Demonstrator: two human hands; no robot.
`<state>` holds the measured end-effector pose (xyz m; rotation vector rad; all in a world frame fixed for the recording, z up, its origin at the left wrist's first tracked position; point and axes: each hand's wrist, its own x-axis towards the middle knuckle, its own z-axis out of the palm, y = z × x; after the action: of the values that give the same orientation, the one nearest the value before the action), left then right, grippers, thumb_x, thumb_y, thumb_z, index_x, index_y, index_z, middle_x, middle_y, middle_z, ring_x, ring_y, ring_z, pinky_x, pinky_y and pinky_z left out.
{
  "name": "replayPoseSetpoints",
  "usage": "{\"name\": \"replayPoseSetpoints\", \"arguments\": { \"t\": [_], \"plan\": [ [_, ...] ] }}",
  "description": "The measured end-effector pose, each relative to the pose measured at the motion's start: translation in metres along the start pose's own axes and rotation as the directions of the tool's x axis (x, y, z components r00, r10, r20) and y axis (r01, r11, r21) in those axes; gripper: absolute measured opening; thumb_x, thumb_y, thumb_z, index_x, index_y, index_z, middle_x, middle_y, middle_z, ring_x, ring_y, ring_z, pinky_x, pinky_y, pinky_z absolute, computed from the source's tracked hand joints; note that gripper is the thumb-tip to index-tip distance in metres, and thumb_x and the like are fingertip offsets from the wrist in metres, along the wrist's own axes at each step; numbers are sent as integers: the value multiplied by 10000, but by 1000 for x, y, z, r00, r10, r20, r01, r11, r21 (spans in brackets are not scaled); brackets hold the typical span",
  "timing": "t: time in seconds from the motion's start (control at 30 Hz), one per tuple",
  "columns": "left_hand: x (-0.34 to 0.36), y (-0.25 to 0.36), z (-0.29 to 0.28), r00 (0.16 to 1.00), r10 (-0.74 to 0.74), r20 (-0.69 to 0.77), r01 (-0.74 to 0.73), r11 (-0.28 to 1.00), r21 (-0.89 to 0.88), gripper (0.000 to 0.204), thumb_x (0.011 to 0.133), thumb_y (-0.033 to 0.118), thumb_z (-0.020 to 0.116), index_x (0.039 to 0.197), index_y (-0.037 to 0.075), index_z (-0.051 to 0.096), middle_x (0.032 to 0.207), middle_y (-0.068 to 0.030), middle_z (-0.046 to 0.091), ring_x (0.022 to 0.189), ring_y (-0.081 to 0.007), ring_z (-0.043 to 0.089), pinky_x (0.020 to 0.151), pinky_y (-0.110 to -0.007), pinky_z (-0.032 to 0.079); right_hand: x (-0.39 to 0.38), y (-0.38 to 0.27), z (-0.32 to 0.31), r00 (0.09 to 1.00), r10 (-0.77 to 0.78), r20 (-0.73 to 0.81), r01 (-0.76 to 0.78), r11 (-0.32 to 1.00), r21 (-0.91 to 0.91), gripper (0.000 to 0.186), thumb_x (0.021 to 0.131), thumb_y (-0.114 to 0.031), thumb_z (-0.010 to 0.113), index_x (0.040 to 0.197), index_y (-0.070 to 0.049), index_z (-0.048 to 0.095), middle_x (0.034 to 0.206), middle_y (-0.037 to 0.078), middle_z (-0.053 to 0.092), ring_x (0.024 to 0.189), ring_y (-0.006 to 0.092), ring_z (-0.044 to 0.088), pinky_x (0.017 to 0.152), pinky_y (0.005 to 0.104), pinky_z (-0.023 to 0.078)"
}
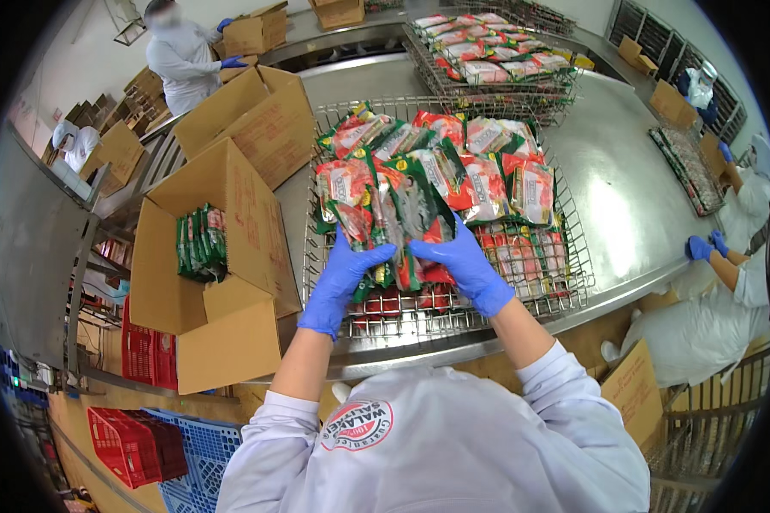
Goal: The person repeatedly transfers prepackaged food items from wire baskets into cardboard boxes on a stainless steel conveyor table. They handle the packages by hand, arranging them in rows within the boxes. Other workers in protective gear are visible in the background performing similar tasks.
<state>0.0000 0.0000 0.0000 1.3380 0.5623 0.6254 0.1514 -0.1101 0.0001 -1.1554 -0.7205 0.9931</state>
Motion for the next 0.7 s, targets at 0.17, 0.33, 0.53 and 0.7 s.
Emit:
{"name": "replayPoseSetpoints", "arguments": {
  "t": [0.17,0.33,0.53,0.7],
  "plan": [
    [-15,24,6,996,81,44,-77,993,-86,701,711,121,671,1312,70,314,1180,-64,502,1030,-163,511,879,-294,411,-23,-28,17,971,-217,-105,213,976,-50,820,606,-78,764,1293,2,323,1196,109,471,1068,172,473,928,307,386],
    [-39,110,-26,969,247,27,-240,959,-151,722,658,108,726,1272,40,354,1135,-64,519,993,-161,523,867,-297,423,-26,-94,88,912,-410,30,410,901,-143,719,632,-78,728,1254,-1,376,1126,89,528,999,147,510,890,299,411],
    [-87,197,-107,934,320,-158,-342,929,-140,491,727,107,662,1170,47,461,973,-52,578,812,-133,585,695,-262,489,-1,-136,208,786,-590,184,615,777,-136,756,585,-185,748,1216,39,395,1026,87,562,890,126,528,804,255,444],
    [-101,202,-193,911,349,-222,-400,879,-259,389,804,185,584,1147,23,494,1004,-115,601,840,-200,625,725,-320,533,45,-117,298,808,-521,275,575,800,-173,940,544,-244,751,1288,86,282,1049,176,562,918,186,560,803,275,450]
  ]
}}
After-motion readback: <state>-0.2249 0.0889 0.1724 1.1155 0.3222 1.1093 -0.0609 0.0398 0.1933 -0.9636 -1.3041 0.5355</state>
